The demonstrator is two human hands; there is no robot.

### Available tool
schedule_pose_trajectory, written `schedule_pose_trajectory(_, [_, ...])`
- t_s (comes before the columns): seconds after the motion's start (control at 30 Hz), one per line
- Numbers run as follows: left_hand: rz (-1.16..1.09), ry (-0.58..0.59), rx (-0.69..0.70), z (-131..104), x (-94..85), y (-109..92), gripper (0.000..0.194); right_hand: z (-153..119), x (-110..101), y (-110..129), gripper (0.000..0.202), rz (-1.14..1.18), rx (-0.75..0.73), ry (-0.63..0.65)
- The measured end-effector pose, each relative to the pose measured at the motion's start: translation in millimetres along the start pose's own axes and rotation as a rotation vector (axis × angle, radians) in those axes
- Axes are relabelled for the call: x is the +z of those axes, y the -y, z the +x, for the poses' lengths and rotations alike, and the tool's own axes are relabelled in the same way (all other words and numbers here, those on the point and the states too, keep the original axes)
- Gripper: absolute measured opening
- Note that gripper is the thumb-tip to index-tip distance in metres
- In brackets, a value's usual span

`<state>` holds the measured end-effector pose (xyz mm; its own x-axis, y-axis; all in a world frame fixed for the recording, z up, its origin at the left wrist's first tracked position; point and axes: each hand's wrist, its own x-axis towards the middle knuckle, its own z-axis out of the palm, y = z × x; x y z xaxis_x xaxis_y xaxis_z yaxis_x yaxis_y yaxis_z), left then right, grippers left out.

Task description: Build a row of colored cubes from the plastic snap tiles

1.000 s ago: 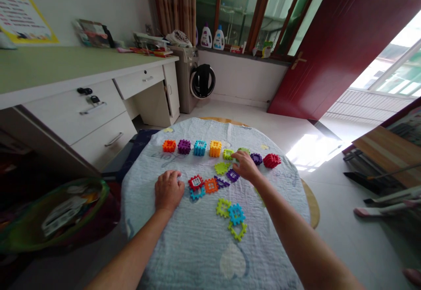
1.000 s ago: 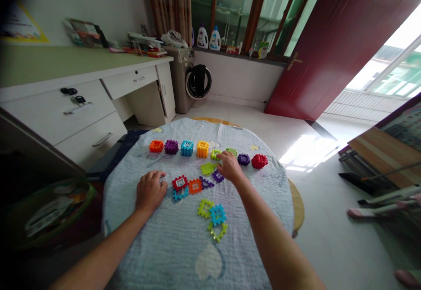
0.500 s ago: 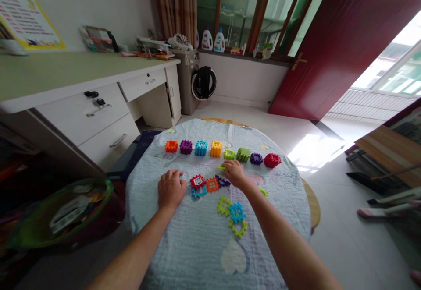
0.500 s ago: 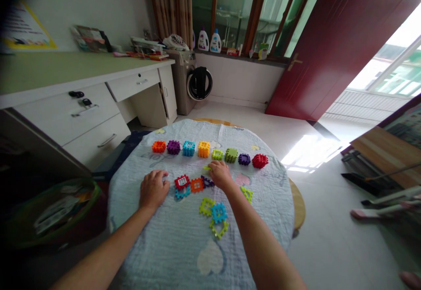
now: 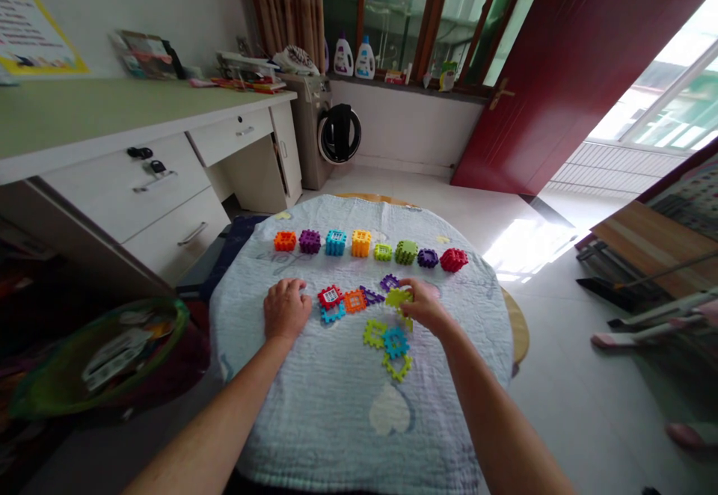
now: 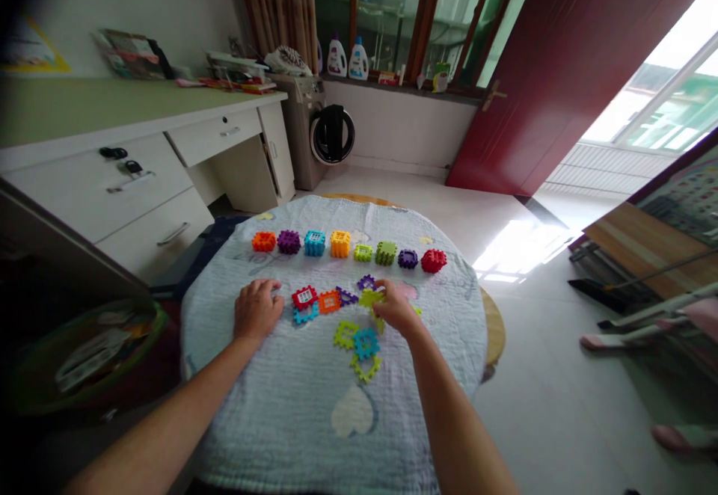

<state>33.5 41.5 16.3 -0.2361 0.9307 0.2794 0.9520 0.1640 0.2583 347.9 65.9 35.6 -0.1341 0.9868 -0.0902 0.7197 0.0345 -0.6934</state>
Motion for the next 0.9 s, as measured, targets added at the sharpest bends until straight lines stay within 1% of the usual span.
schedule_pose_trajectory(0.07, [-0.001,-0.002,-0.004,0,0.2,0,0.027,-4,2,-5,0.045,-0.059,-0.007,0.014])
schedule_pose_trajectory(0.23, [-0.008,0.002,-0.013,0,-3.7,-3,0.027,-13,-2,-8,0.049,-0.153,-0.032,-0.075])
schedule_pose_trajectory(0.4, [-0.01,0.002,-0.014,0,-5.2,-3,0.027,-21,-6,-2,0.045,-0.44,-0.003,-0.166])
schedule_pose_trajectory(0.43, [-0.008,0.002,-0.013,0,-4.8,-3,0.026,-21,-6,0,0.045,-0.473,-0.015,-0.176])
schedule_pose_trajectory(0.5, [-0.006,0.003,-0.013,0,-3.8,-3,0.026,-18,-3,6,0.049,-0.484,-0.096,-0.141])
schedule_pose_trajectory(0.57, [-0.005,0.003,-0.014,0,-3.1,-2,0.026,-13,2,13,0.053,-0.465,-0.183,-0.061])
schedule_pose_trajectory(0.6, [-0.004,0.003,-0.014,0,-2.9,-2,0.026,-11,4,17,0.054,-0.459,-0.201,-0.023])
schedule_pose_trajectory(0.67, [-0.003,0.0,-0.012,0,-2.8,-2,0.027,-7,8,23,0.053,-0.465,-0.185,0.025])
schedule_pose_trajectory(0.8, [-0.009,-0.001,-0.007,0,-3.7,-2,0.027,-10,8,31,0.044,-0.495,-0.165,0.021])
schedule_pose_trajectory(0.9, [-0.01,0.0,-0.008,0,-4.7,-3,0.027,-17,5,33,0.045,-0.463,-0.184,-0.014])
